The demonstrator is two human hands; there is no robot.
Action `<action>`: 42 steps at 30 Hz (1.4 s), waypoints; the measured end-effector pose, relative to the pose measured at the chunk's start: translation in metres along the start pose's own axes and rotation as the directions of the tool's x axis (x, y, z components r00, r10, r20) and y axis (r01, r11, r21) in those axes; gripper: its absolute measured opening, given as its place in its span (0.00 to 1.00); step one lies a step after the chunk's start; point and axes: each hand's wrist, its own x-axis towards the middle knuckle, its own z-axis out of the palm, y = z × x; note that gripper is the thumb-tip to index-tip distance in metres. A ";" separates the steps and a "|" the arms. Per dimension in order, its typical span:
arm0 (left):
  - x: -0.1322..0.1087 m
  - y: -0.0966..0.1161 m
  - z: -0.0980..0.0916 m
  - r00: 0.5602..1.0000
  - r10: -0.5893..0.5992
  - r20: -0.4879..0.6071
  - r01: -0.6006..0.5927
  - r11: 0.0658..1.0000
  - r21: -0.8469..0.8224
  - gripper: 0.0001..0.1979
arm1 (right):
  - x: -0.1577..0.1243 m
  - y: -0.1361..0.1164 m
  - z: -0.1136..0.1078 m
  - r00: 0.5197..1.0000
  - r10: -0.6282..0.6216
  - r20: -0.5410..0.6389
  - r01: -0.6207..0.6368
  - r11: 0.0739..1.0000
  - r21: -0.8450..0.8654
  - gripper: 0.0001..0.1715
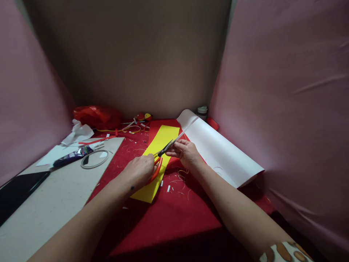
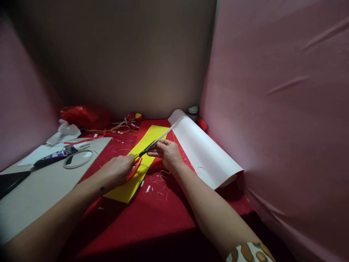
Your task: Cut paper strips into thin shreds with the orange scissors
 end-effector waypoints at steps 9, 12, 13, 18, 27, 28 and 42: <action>-0.001 0.000 0.001 1.000 -0.017 -0.004 0.017 0.999 -0.048 0.23 | -0.001 0.000 0.000 1.000 0.017 -0.022 -0.017 1.000 0.005 0.03; -0.001 0.000 0.000 1.000 -0.009 -0.007 0.009 0.999 -0.050 0.23 | -0.001 -0.001 0.001 1.000 0.024 -0.018 -0.023 1.000 0.010 0.04; -0.001 0.000 -0.001 1.000 -0.007 -0.009 0.007 0.999 -0.049 0.23 | -0.001 -0.001 0.001 0.999 0.027 -0.019 -0.026 1.000 0.012 0.04; -0.001 0.000 -0.001 1.000 0.002 -0.020 -0.003 0.999 -0.054 0.23 | -0.002 -0.003 0.003 0.998 0.051 -0.038 -0.050 0.998 0.032 0.06; -0.001 -0.002 0.001 0.998 -0.009 -0.068 0.001 0.992 -0.126 0.17 | -0.003 -0.002 0.003 0.998 0.048 -0.033 -0.046 0.998 0.050 0.07; 0.000 -0.002 0.001 0.999 -0.008 -0.053 0.002 0.993 -0.114 0.17 | -0.003 -0.002 0.003 0.998 0.048 -0.035 -0.046 0.998 0.048 0.07; 0.000 0.005 -0.002 0.993 -0.041 0.114 0.049 0.997 -0.066 0.16 | -0.003 -0.003 0.004 0.999 0.050 -0.019 -0.049 0.997 0.054 0.07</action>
